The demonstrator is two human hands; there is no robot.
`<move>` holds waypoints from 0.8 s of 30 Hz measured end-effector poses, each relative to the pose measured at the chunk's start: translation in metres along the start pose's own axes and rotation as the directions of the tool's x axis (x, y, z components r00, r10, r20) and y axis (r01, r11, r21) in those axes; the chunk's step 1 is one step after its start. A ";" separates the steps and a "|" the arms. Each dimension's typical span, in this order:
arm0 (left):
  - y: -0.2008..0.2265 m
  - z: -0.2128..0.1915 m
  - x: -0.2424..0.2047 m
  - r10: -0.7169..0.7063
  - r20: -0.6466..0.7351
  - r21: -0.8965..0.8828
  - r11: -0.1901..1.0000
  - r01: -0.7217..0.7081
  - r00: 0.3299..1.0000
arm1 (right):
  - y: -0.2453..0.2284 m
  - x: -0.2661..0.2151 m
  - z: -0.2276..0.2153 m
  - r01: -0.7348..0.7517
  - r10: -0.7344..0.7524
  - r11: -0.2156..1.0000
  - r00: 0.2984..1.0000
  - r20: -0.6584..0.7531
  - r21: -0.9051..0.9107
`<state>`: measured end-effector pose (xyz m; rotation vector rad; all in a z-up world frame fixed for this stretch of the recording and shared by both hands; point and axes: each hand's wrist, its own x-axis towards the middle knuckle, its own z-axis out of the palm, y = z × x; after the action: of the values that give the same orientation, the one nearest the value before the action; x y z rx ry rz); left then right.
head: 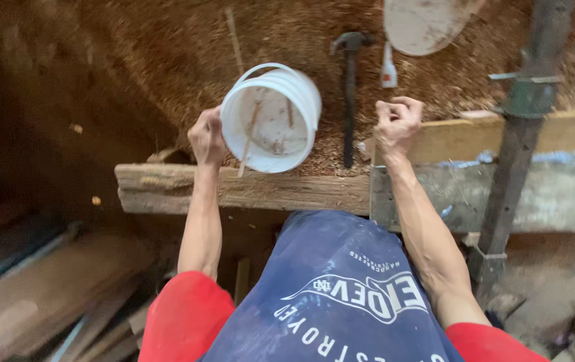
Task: The person applies glue to a wooden plank and uses a large metal clamp to press it against a workbench. They then apply glue to a metal plate and attach it to the wood, tightening the clamp further to secure the assembly.
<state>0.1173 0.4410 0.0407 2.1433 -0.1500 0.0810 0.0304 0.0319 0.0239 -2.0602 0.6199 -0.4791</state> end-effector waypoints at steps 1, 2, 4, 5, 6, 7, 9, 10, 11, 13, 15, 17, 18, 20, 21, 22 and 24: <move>-0.006 0.001 0.020 -0.147 0.054 0.219 0.967 0.132 0.988 | -0.007 0.001 -0.001 0.006 -0.006 0.999 1.000 0.009 0.035; -0.009 -0.002 0.039 -0.304 0.077 0.430 0.869 0.243 0.950 | -0.012 0.001 0.000 0.010 -0.012 0.997 1.000 0.018 0.070; -0.001 0.001 0.077 -0.076 -0.027 0.276 0.958 0.080 0.997 | -0.018 -0.001 0.005 0.011 -0.013 1.000 0.996 0.083 0.019; 0.007 0.009 0.101 -0.209 0.016 0.233 0.952 0.200 0.978 | -0.017 0.001 0.007 0.012 -0.011 1.000 0.994 0.105 -0.007; 0.015 0.019 0.123 -0.220 0.064 0.285 0.939 0.194 0.973 | -0.015 0.002 0.010 0.105 -0.101 0.994 0.989 0.112 -0.027; 0.020 0.029 0.145 -0.230 0.118 0.334 0.926 0.179 0.966 | -0.012 0.002 0.013 0.194 -0.187 0.980 0.976 0.114 -0.048; 0.022 0.053 0.177 -0.433 0.228 0.451 0.841 0.300 0.872 | -0.008 0.003 0.017 0.275 -0.267 0.960 0.956 0.122 -0.049; 0.015 0.060 0.190 -0.429 0.192 0.493 0.820 0.291 0.883 | -0.007 0.001 0.017 0.268 -0.262 0.963 0.957 0.126 -0.031; 0.006 0.072 0.198 -0.418 0.164 0.533 0.800 0.276 0.894 | -0.007 0.000 0.015 0.258 -0.254 0.966 0.960 0.122 -0.018; -0.019 0.097 0.211 -0.399 0.130 0.612 0.753 0.243 0.908 | -0.009 -0.004 0.009 0.087 -0.096 0.993 0.987 0.133 0.075; -0.050 0.108 0.223 -0.385 0.129 0.685 0.701 0.199 0.914 | -0.010 -0.005 0.000 -0.055 0.038 0.989 0.992 0.121 0.140; -0.076 0.109 0.234 -0.279 0.087 0.663 0.733 0.154 0.956 | -0.010 -0.013 -0.015 -0.165 0.153 0.970 0.985 0.081 0.178; -0.084 0.107 0.247 -0.219 0.087 0.699 0.708 0.097 0.972 | -0.008 -0.018 -0.024 -0.182 0.171 0.964 0.983 0.070 0.193; -0.088 0.085 0.249 0.002 -0.221 0.443 0.891 0.098 0.975 | -0.003 -0.028 -0.041 -0.220 0.217 0.949 0.975 0.040 0.225; -0.080 0.070 0.250 0.086 -0.274 0.394 0.918 0.030 0.958 | 0.000 -0.034 -0.048 -0.253 0.249 0.936 0.967 0.050 0.246; -0.065 0.055 0.250 0.169 -0.246 0.396 0.916 -0.060 0.954 | 0.003 -0.038 -0.054 -0.285 0.279 0.920 0.958 0.059 0.269; -0.011 0.026 0.254 0.382 -0.189 0.379 0.878 -0.292 0.904 | 0.006 -0.050 -0.062 -0.396 0.396 0.866 0.916 0.066 0.306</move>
<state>0.3701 0.4058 0.0464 2.4065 -0.3840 0.6356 -0.0447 0.0184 0.0460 -1.5769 0.8838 -0.3096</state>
